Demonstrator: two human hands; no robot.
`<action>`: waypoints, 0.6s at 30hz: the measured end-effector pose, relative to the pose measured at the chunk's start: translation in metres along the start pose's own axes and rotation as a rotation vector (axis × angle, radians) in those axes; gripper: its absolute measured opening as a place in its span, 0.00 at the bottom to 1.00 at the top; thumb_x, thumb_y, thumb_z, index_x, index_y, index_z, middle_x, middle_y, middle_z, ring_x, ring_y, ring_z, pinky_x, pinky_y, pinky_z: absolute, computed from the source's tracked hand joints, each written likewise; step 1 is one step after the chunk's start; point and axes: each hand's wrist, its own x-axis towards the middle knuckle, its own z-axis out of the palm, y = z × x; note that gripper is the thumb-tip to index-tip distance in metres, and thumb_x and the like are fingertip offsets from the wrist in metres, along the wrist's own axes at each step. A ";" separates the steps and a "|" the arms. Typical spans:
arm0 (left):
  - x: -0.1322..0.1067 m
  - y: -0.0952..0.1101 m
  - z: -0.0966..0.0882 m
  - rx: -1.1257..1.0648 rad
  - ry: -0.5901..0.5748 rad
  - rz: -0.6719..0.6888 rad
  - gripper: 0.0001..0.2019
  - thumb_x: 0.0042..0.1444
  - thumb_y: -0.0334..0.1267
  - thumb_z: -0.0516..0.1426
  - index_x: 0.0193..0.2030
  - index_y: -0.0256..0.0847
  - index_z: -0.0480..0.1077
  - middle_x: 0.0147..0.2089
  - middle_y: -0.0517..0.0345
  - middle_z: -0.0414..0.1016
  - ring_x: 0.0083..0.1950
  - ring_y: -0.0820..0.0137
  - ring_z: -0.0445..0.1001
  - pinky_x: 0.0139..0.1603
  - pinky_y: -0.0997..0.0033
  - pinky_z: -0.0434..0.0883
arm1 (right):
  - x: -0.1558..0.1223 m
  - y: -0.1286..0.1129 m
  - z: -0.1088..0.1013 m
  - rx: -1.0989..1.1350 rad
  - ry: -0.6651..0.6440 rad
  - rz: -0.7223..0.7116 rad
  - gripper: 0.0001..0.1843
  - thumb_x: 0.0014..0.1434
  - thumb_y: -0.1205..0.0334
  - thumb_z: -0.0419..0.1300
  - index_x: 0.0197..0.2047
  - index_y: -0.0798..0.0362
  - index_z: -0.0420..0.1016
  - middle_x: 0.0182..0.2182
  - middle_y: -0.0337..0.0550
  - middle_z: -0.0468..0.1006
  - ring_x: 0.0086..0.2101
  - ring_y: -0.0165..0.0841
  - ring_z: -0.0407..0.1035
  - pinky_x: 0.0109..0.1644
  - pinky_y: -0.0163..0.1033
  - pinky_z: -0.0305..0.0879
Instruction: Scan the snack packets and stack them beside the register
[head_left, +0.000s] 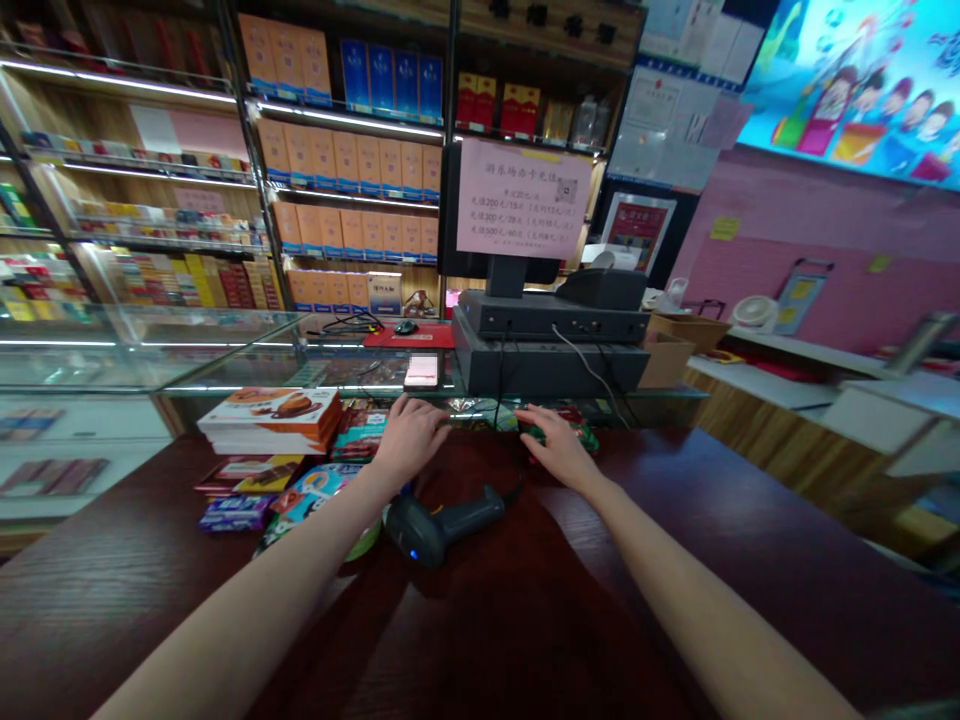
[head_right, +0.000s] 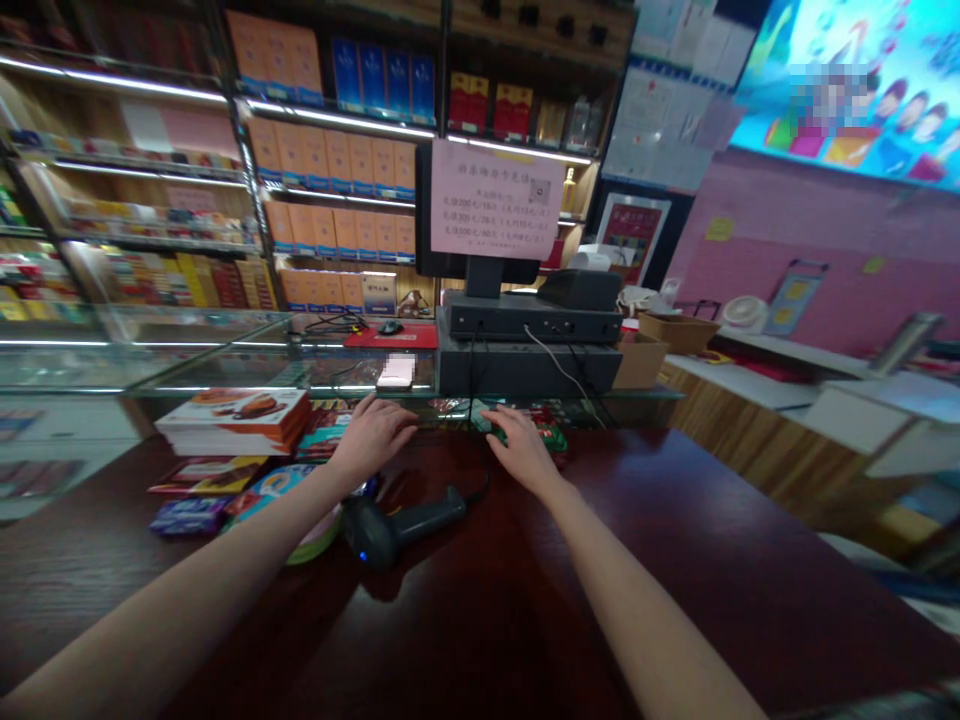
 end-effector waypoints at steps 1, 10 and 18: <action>-0.002 -0.002 -0.002 -0.008 -0.001 -0.009 0.11 0.65 0.42 0.55 0.46 0.46 0.78 0.47 0.55 0.82 0.54 0.59 0.74 0.68 0.48 0.57 | 0.001 -0.003 0.002 -0.003 -0.003 -0.004 0.22 0.62 0.63 0.58 0.59 0.50 0.75 0.60 0.53 0.74 0.61 0.43 0.67 0.68 0.56 0.59; -0.021 -0.021 -0.014 0.018 0.031 -0.082 0.12 0.65 0.42 0.55 0.49 0.46 0.78 0.48 0.55 0.82 0.55 0.59 0.74 0.69 0.49 0.57 | 0.008 -0.024 0.022 0.038 -0.038 -0.046 0.22 0.62 0.64 0.58 0.59 0.50 0.75 0.59 0.53 0.75 0.61 0.43 0.67 0.67 0.55 0.60; -0.038 -0.038 -0.019 0.027 0.066 -0.107 0.13 0.65 0.42 0.55 0.50 0.46 0.77 0.49 0.54 0.82 0.56 0.59 0.74 0.69 0.48 0.56 | 0.015 -0.043 0.042 0.079 -0.054 -0.085 0.22 0.62 0.65 0.59 0.59 0.50 0.75 0.58 0.52 0.76 0.61 0.42 0.67 0.67 0.55 0.60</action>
